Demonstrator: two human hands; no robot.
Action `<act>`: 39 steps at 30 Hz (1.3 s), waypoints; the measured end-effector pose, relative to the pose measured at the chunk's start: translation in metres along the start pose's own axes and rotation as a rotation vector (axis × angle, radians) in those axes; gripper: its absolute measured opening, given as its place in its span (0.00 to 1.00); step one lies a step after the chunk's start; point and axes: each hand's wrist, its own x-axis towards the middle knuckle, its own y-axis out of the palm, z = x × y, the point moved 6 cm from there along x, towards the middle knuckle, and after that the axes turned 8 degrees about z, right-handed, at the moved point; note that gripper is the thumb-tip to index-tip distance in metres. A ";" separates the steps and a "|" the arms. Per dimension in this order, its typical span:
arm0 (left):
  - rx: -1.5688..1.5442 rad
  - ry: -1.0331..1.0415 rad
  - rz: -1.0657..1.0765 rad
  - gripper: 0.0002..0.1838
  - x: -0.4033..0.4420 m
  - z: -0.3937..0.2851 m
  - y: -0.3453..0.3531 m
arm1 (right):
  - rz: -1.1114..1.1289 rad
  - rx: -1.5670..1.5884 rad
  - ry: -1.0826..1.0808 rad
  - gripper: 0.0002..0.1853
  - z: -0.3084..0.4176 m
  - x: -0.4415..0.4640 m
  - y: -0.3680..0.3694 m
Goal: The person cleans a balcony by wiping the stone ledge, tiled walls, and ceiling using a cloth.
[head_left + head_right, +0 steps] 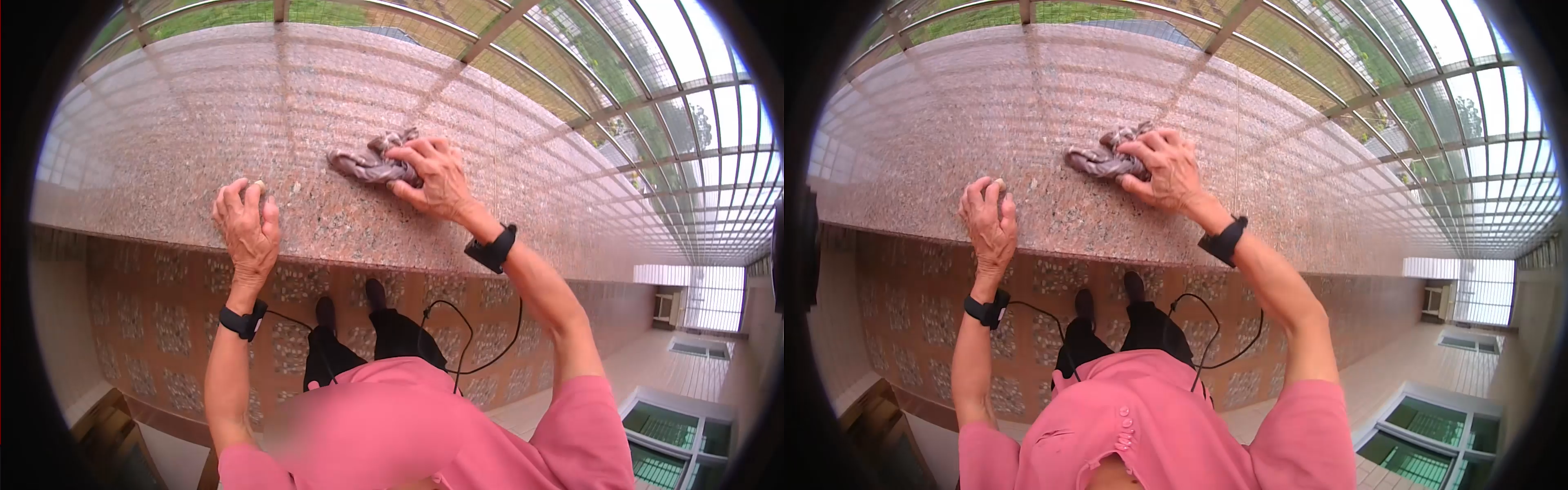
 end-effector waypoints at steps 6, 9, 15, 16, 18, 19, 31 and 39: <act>-0.026 0.058 -0.015 0.15 0.001 -0.006 -0.004 | -0.046 0.020 0.053 0.24 0.068 -0.045 -0.001; -0.010 0.062 -0.028 0.14 0.001 -0.005 -0.002 | -0.053 0.030 0.042 0.25 0.097 -0.061 0.004; 0.006 0.053 -0.040 0.12 0.001 -0.005 -0.001 | -0.062 0.080 -0.040 0.28 0.136 -0.081 0.017; 0.017 0.056 -0.048 0.12 0.001 -0.005 -0.001 | -0.073 0.083 -0.049 0.28 0.136 -0.082 0.017; 0.020 0.058 -0.039 0.12 0.003 -0.004 -0.001 | -0.075 0.183 -0.078 0.29 0.138 -0.083 0.015; 0.030 0.071 -0.043 0.12 0.002 -0.003 -0.001 | -0.082 0.277 -0.086 0.25 0.136 -0.085 0.010; 0.062 0.053 -0.020 0.10 0.005 -0.007 -0.001 | -0.211 0.269 0.241 0.30 -0.021 -0.131 -0.067; 0.059 0.063 -0.020 0.12 0.005 -0.006 -0.001 | -0.041 0.084 0.099 0.39 0.025 -0.117 -0.014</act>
